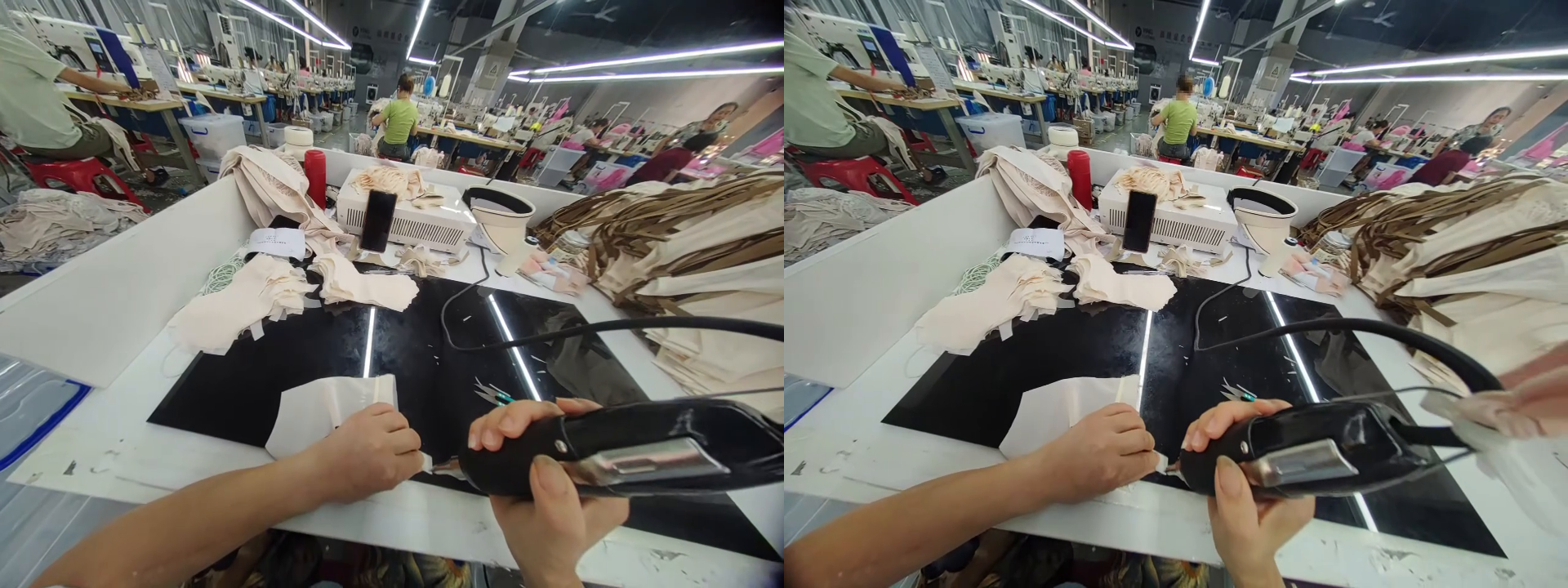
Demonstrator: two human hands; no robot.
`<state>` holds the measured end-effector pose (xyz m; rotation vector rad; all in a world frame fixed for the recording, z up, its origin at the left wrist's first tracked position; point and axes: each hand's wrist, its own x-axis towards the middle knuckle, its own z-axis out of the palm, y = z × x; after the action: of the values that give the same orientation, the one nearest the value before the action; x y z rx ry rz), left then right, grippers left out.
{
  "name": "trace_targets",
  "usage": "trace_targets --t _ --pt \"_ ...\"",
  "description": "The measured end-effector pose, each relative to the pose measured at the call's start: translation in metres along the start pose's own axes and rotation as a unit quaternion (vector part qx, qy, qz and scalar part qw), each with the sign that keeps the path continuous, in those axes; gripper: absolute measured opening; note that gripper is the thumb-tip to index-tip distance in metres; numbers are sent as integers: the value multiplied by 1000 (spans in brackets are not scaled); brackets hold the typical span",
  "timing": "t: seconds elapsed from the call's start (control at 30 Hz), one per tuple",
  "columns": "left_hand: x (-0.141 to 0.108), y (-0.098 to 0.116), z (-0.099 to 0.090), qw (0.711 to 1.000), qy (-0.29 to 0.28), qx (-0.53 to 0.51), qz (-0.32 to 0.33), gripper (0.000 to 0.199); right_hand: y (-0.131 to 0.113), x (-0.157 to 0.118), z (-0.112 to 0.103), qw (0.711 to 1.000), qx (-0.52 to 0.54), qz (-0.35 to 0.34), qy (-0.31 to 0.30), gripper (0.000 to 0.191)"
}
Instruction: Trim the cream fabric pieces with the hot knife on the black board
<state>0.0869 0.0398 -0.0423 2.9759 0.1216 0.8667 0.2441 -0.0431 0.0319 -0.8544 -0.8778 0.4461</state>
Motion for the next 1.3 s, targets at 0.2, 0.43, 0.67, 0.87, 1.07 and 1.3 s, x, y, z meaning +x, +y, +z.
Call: trace_targets --t 0.2,0.43,0.67,0.87,1.07,1.3 --pt "-2 -3 0 1000 -13 -13 1 18 5 1 -6 1000 -20 -6 -7 38" --pt "-4 -9 -5 1000 -20 -23 -3 26 6 3 -12 999 -34 -24 10 38" --pt "-3 -12 -10 998 -58 -37 1 29 6 3 -14 999 -29 -26 2 38" --pt "-10 -13 -14 996 -53 -66 -24 32 5 3 -15 999 -38 -23 11 37" --pt "-12 -11 -13 994 -46 -93 -41 25 2 5 -11 999 -44 -18 24 37" --pt "-13 -11 -11 994 -51 -86 -39 25 4 10 -6 998 -32 -33 39 37"
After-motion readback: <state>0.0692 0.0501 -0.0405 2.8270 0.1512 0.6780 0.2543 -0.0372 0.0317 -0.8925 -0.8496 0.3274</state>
